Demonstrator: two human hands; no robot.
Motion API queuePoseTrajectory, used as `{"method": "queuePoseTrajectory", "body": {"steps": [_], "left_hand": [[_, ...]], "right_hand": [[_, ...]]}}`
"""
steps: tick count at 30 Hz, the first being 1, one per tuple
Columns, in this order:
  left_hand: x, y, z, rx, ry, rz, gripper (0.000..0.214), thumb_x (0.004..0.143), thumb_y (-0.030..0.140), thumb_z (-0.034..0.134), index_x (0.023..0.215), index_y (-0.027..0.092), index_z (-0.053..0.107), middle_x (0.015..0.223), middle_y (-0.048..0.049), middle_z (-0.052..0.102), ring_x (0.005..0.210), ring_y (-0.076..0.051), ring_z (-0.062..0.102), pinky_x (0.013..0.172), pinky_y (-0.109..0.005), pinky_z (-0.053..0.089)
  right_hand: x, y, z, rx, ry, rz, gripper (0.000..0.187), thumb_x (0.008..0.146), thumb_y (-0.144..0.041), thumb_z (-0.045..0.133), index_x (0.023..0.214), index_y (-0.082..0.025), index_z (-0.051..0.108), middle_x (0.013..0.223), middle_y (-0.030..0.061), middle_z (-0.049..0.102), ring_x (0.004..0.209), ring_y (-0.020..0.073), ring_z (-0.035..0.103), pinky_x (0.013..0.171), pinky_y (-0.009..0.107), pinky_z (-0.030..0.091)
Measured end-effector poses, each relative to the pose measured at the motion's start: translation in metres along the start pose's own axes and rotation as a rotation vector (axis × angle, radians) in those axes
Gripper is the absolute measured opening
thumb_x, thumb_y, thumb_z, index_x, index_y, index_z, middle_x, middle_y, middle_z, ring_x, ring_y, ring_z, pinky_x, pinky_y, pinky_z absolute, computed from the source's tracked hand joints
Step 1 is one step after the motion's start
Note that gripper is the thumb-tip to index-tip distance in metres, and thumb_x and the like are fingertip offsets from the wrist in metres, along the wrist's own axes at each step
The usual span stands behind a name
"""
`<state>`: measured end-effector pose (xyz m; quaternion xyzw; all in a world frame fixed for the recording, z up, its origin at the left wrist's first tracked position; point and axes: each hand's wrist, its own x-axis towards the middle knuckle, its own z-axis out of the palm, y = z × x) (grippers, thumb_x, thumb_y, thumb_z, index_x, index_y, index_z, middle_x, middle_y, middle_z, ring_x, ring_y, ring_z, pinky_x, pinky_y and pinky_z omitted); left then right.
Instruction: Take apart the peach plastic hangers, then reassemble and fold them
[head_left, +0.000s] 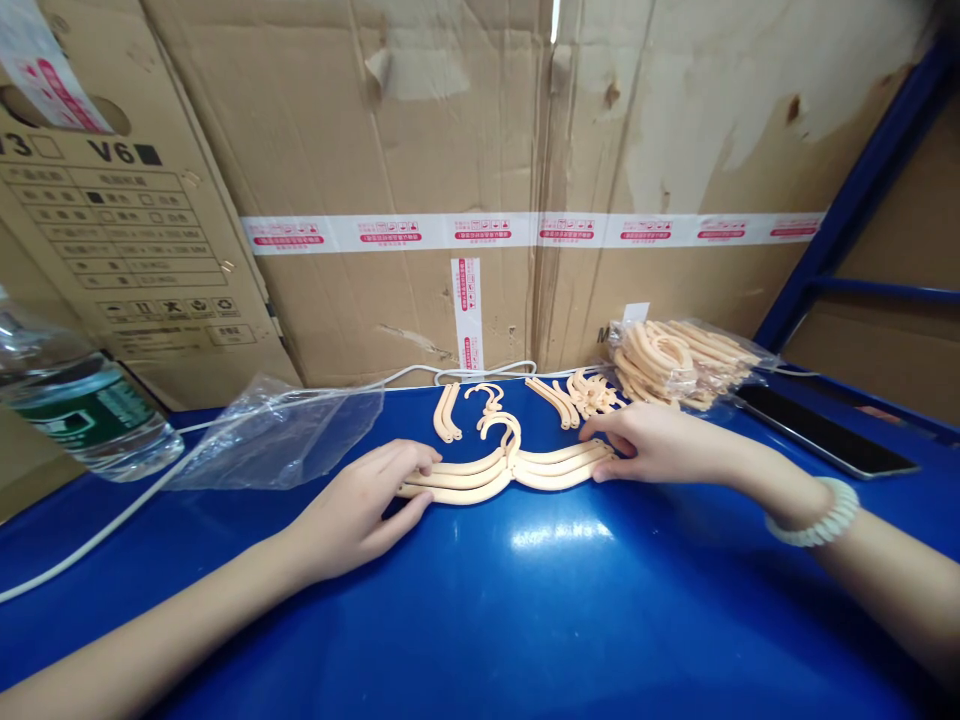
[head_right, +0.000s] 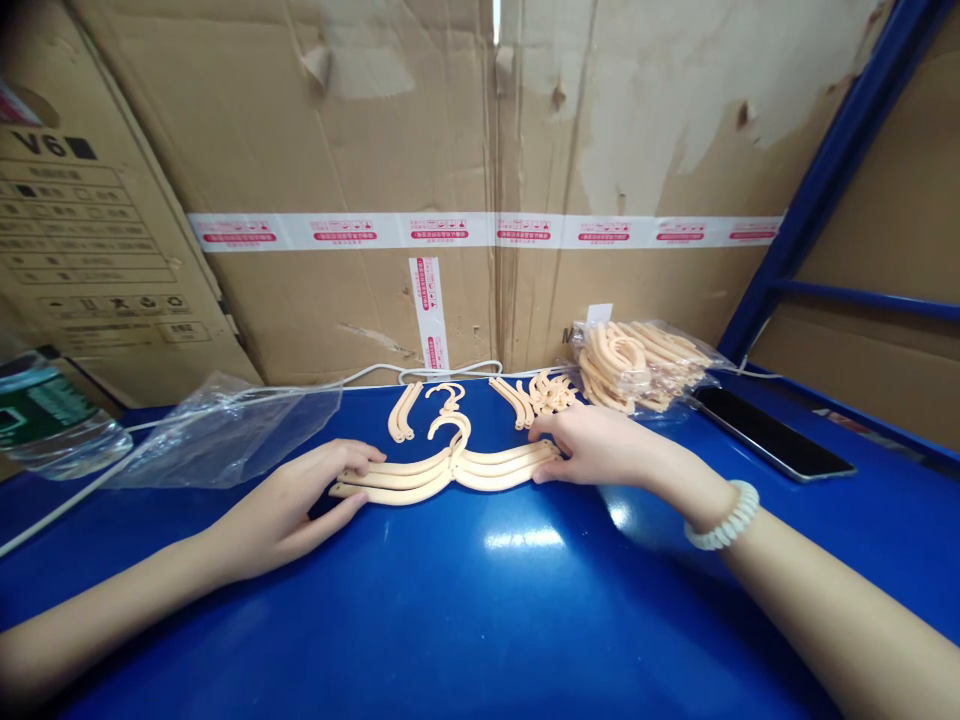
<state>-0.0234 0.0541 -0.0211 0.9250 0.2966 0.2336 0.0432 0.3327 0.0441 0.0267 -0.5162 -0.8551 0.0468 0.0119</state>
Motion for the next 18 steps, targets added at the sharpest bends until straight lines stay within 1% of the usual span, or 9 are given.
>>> {"method": "queuePoseTrajectory", "body": {"steps": [3,5,13,18], "left_hand": [[0.0007,-0.0002,0.0003,-0.002,-0.008,0.02,0.014,0.095,0.019,0.046,0.108,0.021,0.052,0.114,-0.0102,0.063,0.105,-0.023,0.06,0.09,-0.038,0.049],[0.0011,-0.0001,0.0001,-0.007,-0.009,0.027,0.015,0.096,0.018,0.045,0.108,0.02,0.053,0.114,-0.0105,0.063,0.105,-0.023,0.06,0.09,-0.038,0.049],[0.0013,-0.0003,0.0004,-0.007,0.004,0.047,0.019,0.096,0.018,0.045,0.109,0.02,0.059,0.113,-0.011,0.065,0.105,-0.023,0.06,0.089,-0.037,0.049],[0.0008,0.0004,0.0005,0.024,-0.001,0.046,0.017,0.096,0.019,0.044,0.106,0.021,0.059,0.113,-0.0103,0.065,0.106,-0.023,0.06,0.089,-0.038,0.049]], "right_hand": [[0.001,0.0004,0.0007,-0.008,-0.017,0.009,0.029,0.083,-0.043,0.065,0.099,-0.019,0.068,0.064,-0.0003,0.06,0.056,0.0155,0.054,0.05,0.025,0.029],[0.0016,-0.0002,0.0005,-0.012,-0.021,0.013,0.027,0.083,-0.043,0.065,0.095,-0.019,0.068,0.064,-0.0005,0.06,0.056,0.0151,0.053,0.05,0.025,0.029],[0.0005,-0.0041,-0.0016,-0.007,-0.02,0.031,0.024,0.082,-0.042,0.066,0.092,-0.02,0.068,0.063,-0.0007,0.06,0.055,0.0152,0.053,0.049,0.025,0.028],[0.0002,-0.0044,-0.0021,-0.009,-0.04,0.046,0.026,0.081,-0.041,0.067,0.097,-0.02,0.068,0.065,-0.0006,0.06,0.056,0.0161,0.054,0.05,0.026,0.029]]}}
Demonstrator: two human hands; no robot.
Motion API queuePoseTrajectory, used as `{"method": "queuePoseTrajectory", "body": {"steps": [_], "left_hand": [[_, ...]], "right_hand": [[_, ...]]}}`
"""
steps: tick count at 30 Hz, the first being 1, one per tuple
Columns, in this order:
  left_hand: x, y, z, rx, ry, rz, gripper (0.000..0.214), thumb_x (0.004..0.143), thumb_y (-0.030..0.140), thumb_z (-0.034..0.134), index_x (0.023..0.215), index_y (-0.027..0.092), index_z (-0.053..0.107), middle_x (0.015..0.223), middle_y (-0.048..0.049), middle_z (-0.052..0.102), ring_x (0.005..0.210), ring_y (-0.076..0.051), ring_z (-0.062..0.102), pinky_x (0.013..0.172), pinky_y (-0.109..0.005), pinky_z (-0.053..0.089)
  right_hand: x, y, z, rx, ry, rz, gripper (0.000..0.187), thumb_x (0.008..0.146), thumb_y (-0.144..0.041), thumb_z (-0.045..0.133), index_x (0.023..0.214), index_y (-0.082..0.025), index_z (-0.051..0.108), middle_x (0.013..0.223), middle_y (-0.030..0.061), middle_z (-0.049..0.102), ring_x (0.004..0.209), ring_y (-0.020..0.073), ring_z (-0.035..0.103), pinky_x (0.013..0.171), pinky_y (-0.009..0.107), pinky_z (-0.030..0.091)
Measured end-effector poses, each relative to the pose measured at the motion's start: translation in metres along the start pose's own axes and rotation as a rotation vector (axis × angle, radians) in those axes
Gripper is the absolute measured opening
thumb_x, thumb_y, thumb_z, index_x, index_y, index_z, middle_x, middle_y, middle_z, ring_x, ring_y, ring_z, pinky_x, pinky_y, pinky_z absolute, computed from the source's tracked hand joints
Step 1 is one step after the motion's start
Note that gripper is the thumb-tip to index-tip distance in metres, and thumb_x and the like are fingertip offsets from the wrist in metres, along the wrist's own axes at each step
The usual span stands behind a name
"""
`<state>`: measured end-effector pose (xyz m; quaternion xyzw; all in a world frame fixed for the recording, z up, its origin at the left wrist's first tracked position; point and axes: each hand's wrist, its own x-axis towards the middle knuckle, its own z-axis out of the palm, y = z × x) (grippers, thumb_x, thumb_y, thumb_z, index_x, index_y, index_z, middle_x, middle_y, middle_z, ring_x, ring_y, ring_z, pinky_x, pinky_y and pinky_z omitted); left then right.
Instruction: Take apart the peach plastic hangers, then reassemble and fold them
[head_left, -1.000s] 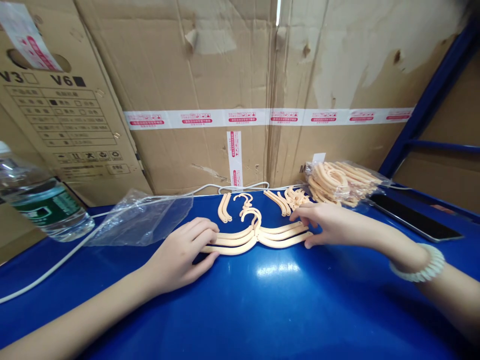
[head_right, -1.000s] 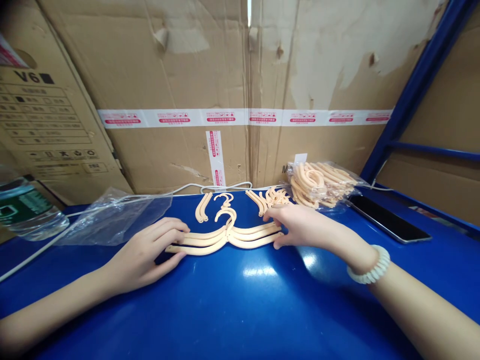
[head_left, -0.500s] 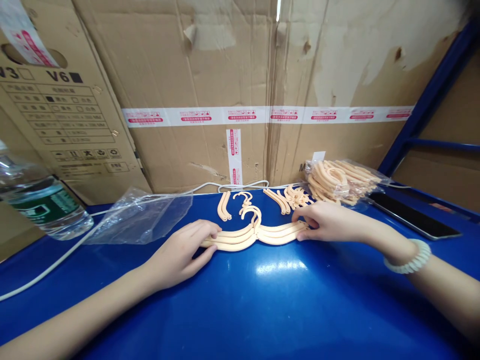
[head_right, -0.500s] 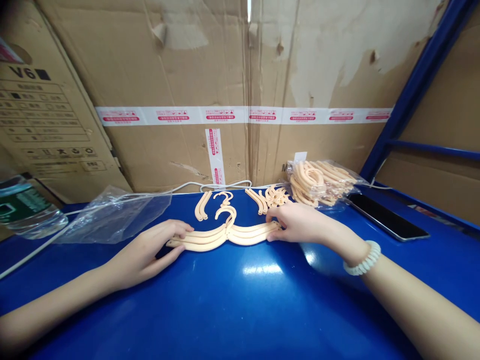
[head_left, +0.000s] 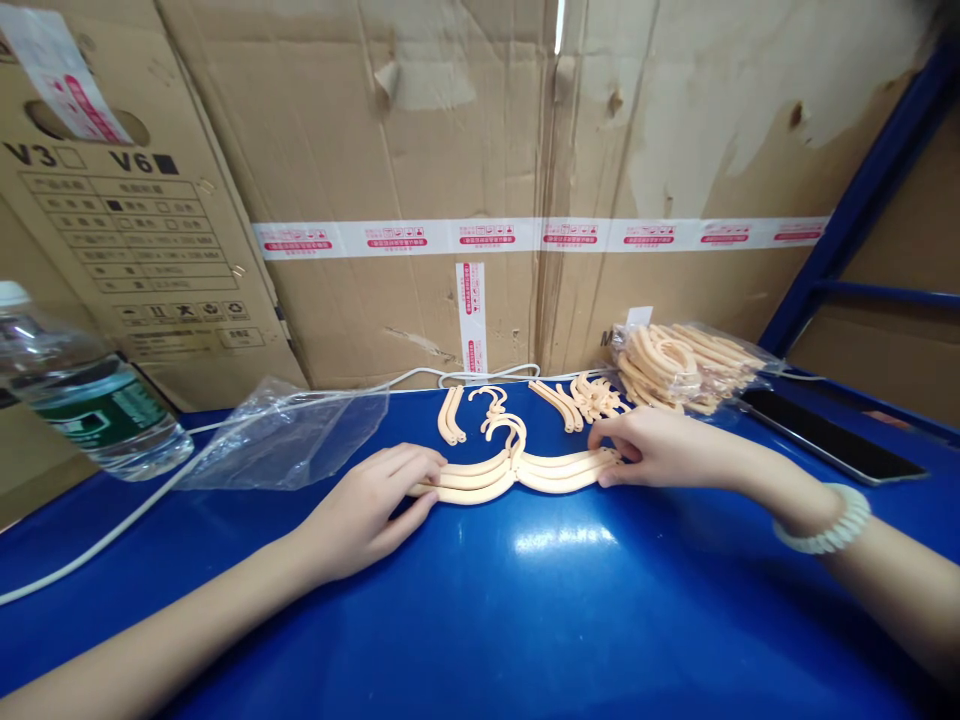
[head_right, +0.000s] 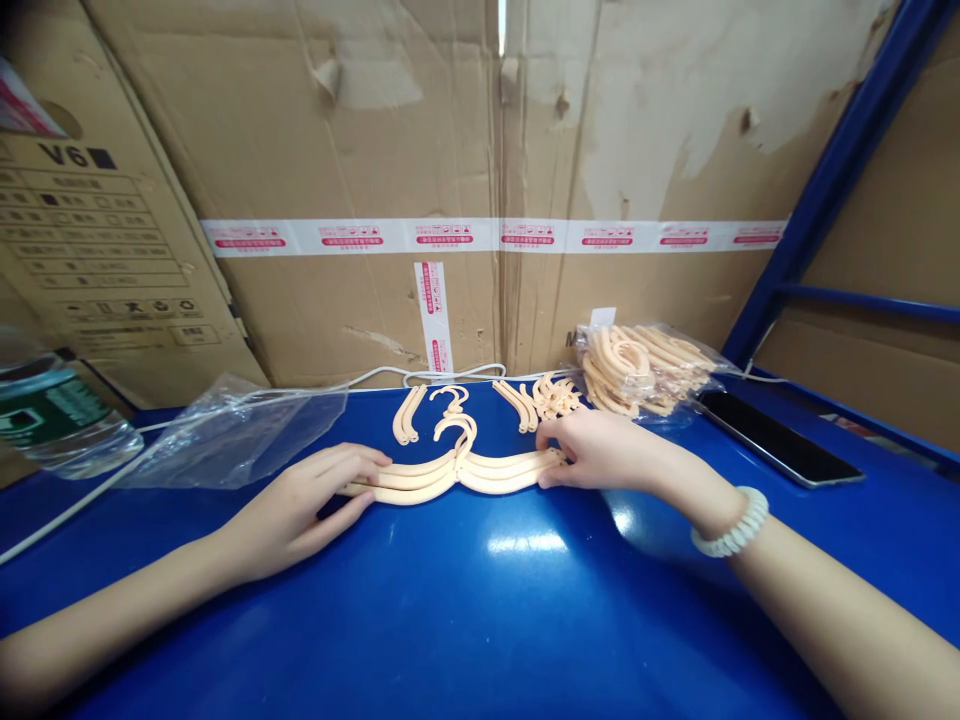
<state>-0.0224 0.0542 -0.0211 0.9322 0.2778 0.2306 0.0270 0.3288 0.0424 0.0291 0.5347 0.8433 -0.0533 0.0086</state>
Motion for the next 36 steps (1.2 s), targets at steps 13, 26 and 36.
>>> {"method": "queuePoseTrajectory", "body": {"steps": [13,26,36], "left_hand": [[0.0,0.0,0.0,0.012,0.035,-0.005,0.016,0.095,0.018,0.046,0.106,0.021,0.057,0.112,-0.0091,0.065,0.104,-0.023,0.06,0.089,-0.037,0.048],[-0.002,-0.009,0.002,0.081,0.295,-0.048,0.012,0.096,0.017,0.054,0.084,0.02,0.053,0.105,-0.007,0.065,0.099,-0.021,0.06,0.086,-0.036,0.047],[0.0,-0.007,-0.001,0.098,0.356,0.015,0.014,0.095,0.015,0.056,0.082,0.02,0.059,0.091,-0.0038,0.068,0.09,-0.02,0.061,0.081,-0.036,0.047]], "right_hand": [[-0.01,0.029,-0.006,0.188,-0.218,0.121,0.051,0.065,-0.028,0.073,0.113,-0.019,0.06,0.071,-0.0021,0.061,0.064,0.0191,0.06,0.055,0.027,0.04],[-0.007,0.039,-0.001,0.257,-0.301,0.158,0.039,0.065,-0.034,0.07,0.098,-0.022,0.054,0.075,-0.0018,0.059,0.07,0.0208,0.058,0.059,0.029,0.039],[-0.008,0.039,0.0,0.266,-0.302,0.167,0.038,0.064,-0.035,0.07,0.096,-0.022,0.054,0.075,-0.0016,0.058,0.068,0.0205,0.056,0.058,0.029,0.038]]}}
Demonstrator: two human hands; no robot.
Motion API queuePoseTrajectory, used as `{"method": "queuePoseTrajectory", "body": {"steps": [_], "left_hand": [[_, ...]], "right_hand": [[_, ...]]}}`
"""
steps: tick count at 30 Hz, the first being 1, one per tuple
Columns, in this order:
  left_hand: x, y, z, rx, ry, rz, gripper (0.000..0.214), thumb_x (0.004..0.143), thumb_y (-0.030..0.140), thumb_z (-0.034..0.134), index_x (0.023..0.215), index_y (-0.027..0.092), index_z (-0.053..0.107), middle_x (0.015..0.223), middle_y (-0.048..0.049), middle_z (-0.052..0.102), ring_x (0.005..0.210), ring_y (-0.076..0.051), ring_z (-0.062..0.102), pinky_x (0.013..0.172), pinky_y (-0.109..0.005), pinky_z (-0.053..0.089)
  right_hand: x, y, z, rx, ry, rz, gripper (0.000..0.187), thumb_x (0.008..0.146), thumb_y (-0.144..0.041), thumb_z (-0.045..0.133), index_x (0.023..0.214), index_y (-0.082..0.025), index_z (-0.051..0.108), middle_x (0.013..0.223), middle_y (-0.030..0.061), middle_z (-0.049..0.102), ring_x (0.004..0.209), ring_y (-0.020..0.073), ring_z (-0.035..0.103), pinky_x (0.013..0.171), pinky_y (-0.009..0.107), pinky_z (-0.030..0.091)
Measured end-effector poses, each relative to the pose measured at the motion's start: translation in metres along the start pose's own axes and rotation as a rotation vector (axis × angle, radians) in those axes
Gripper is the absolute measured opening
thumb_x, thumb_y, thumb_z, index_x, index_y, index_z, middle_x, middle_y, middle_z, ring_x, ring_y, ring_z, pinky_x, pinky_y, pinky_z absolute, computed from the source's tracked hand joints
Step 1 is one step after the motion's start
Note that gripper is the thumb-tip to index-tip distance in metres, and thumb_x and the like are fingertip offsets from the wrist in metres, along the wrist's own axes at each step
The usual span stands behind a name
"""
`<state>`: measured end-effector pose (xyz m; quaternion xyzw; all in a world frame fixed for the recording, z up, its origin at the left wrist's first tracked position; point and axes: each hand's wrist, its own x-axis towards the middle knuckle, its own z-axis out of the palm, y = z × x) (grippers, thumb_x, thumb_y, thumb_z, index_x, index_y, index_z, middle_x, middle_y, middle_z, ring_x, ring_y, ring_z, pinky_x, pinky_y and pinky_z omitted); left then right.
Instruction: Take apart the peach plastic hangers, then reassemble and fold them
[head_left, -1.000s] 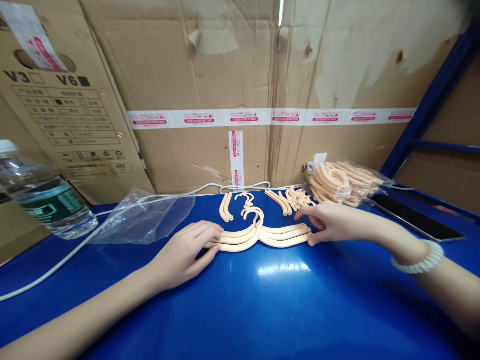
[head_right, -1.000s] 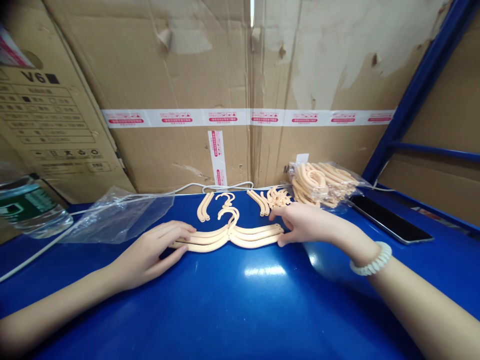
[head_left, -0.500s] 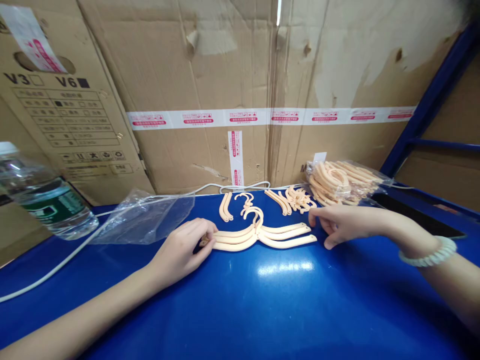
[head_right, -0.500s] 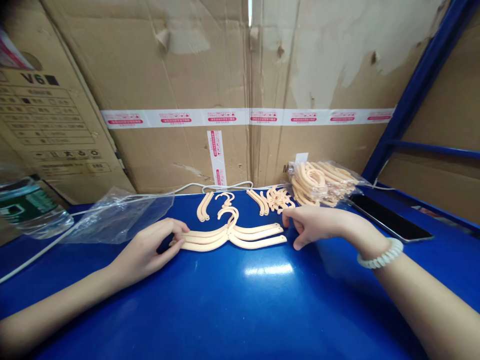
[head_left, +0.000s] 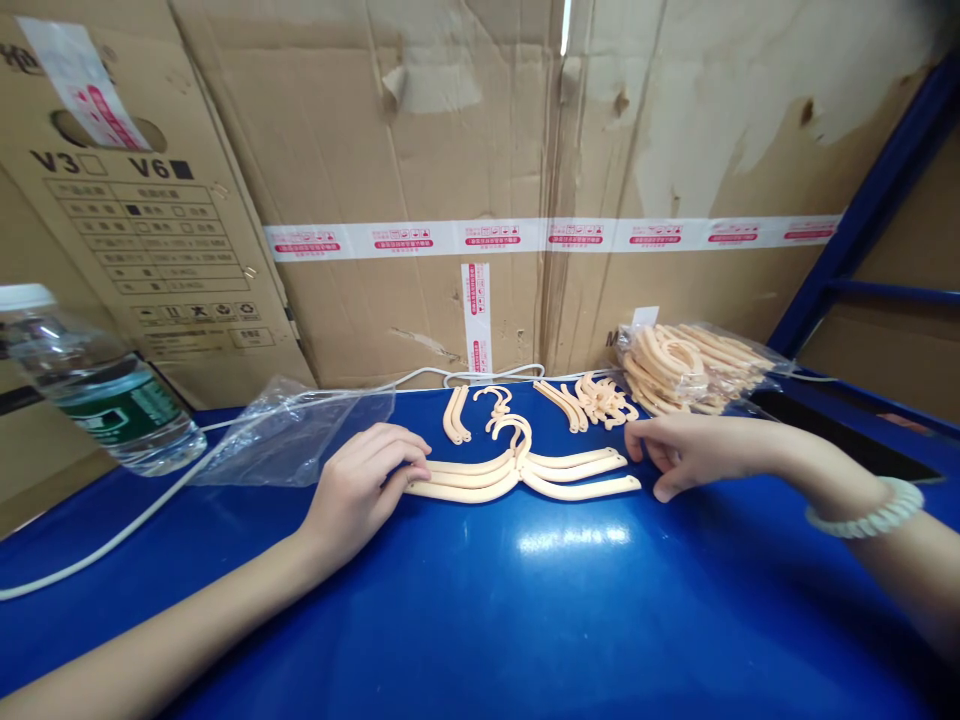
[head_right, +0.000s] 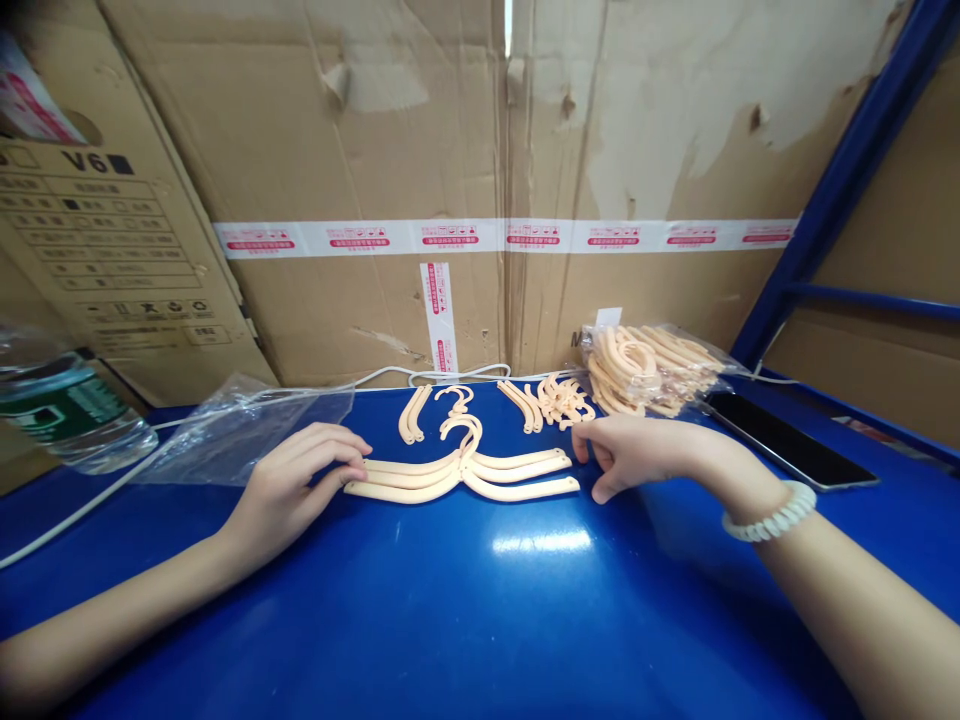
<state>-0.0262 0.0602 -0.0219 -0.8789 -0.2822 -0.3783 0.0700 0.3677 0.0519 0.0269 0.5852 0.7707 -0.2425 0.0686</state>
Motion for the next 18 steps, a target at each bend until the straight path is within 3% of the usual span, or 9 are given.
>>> {"method": "queuePoseTrajectory", "body": {"steps": [9,18], "left_hand": [[-0.0007,0.0015,0.0003,0.005,0.07,-0.085,0.008,0.09,0.013,0.058,0.085,0.018,0.06,0.091,-0.0044,0.067,0.089,-0.019,0.063,0.082,-0.034,0.049],[0.0,0.0027,-0.0003,0.026,0.053,-0.121,0.011,0.081,0.01,0.057,0.077,0.019,0.059,0.085,-0.0018,0.068,0.082,-0.019,0.064,0.077,-0.035,0.048]], "right_hand": [[0.0017,0.0018,0.001,0.002,0.008,-0.002,0.037,0.063,-0.034,0.071,0.095,-0.023,0.056,0.074,-0.0016,0.059,0.068,0.0203,0.056,0.057,0.028,0.037],[0.0008,0.0011,0.0011,0.006,0.001,0.004,0.036,0.063,-0.034,0.07,0.094,-0.022,0.055,0.072,-0.0023,0.058,0.067,0.0198,0.055,0.057,0.028,0.038]]}}
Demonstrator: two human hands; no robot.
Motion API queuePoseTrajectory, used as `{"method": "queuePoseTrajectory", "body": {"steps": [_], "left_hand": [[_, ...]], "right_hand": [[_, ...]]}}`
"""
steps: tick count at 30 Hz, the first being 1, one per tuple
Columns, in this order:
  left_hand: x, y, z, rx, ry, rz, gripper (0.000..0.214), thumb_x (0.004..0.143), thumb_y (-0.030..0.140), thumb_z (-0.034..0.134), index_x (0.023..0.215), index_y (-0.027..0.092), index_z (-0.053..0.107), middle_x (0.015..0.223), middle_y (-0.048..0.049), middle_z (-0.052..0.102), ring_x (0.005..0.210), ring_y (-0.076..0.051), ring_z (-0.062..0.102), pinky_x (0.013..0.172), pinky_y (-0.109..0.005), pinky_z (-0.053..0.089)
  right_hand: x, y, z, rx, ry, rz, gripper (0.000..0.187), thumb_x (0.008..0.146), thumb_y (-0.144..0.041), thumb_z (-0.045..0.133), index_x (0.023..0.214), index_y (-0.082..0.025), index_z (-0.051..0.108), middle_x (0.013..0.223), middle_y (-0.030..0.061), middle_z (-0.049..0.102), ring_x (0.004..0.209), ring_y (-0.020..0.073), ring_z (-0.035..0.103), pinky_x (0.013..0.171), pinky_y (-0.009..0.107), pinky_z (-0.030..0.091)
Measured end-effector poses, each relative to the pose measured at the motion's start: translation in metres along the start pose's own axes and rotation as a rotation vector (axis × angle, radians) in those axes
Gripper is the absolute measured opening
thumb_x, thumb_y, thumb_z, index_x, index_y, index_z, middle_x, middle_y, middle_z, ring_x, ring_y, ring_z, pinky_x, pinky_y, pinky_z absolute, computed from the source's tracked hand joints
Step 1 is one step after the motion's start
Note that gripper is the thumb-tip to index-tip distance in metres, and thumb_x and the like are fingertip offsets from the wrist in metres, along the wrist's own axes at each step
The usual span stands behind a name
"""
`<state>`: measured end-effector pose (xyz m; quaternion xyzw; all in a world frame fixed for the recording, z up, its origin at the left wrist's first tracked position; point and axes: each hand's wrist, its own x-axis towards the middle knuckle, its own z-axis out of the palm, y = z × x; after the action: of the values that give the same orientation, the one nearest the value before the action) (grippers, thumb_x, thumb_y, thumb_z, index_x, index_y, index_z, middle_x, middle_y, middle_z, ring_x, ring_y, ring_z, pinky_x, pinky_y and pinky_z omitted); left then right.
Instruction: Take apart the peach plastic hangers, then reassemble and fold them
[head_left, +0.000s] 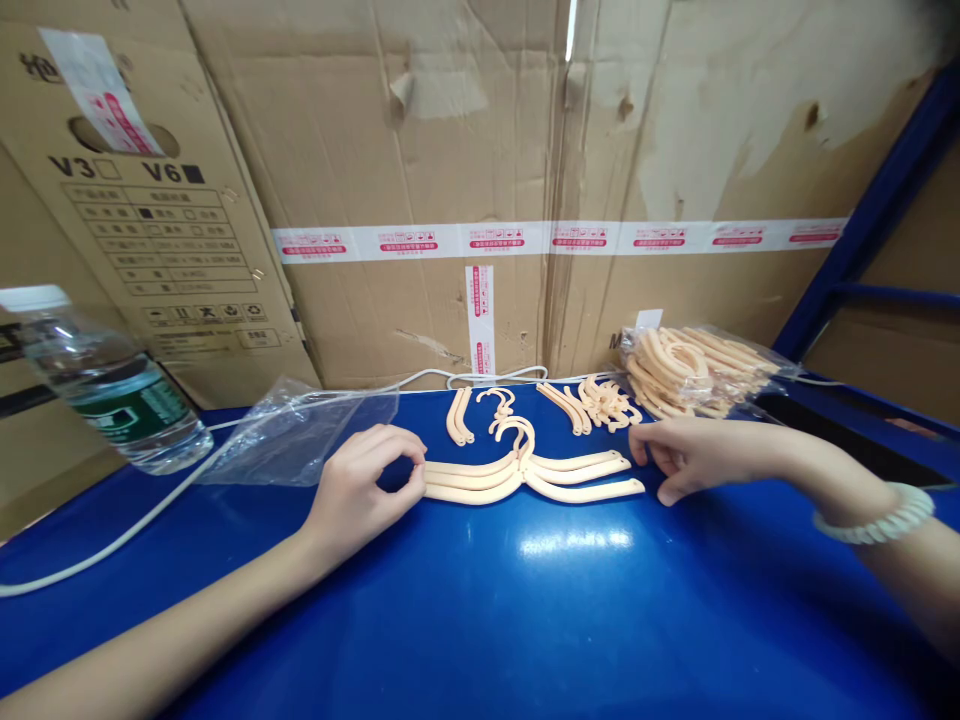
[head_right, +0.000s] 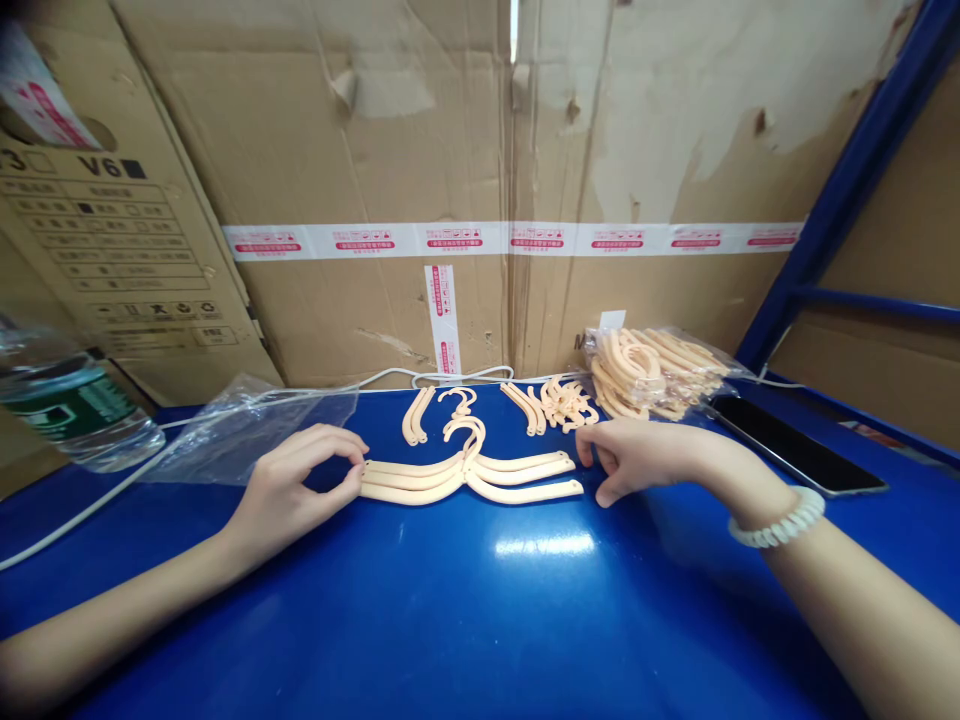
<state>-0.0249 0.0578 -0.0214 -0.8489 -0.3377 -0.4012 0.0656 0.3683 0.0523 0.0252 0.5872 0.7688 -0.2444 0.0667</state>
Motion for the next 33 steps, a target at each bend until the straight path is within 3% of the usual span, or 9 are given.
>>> {"method": "queuePoseTrajectory", "body": {"steps": [10,16,33], "left_hand": [[0.0001,0.0015,-0.0002,0.007,-0.021,-0.03,0.012,0.076,0.009,0.053,0.072,0.02,0.053,0.084,-0.0015,0.068,0.081,-0.02,0.064,0.076,-0.035,0.046],[0.0003,0.0031,-0.0036,-0.011,0.036,-0.018,0.017,0.08,0.009,0.051,0.067,0.021,0.049,0.078,0.0002,0.068,0.077,-0.018,0.064,0.075,-0.034,0.047],[0.0009,0.0045,-0.0021,-0.03,0.014,0.001,0.012,0.077,0.009,0.054,0.072,0.02,0.054,0.079,-0.0007,0.068,0.077,-0.019,0.064,0.075,-0.034,0.046]], "right_hand": [[-0.0005,-0.0026,-0.0001,-0.017,-0.007,0.002,0.036,0.065,-0.034,0.068,0.096,-0.021,0.054,0.075,-0.0017,0.058,0.068,0.0194,0.055,0.059,0.029,0.039],[-0.0004,-0.0016,0.0003,-0.015,0.007,0.009,0.036,0.063,-0.035,0.07,0.093,-0.022,0.055,0.074,-0.002,0.06,0.068,0.02,0.057,0.057,0.028,0.038],[0.0003,-0.0026,0.0013,-0.017,0.017,0.005,0.034,0.063,-0.033,0.068,0.091,-0.022,0.053,0.071,-0.0017,0.058,0.066,0.0199,0.055,0.056,0.028,0.037]]}}
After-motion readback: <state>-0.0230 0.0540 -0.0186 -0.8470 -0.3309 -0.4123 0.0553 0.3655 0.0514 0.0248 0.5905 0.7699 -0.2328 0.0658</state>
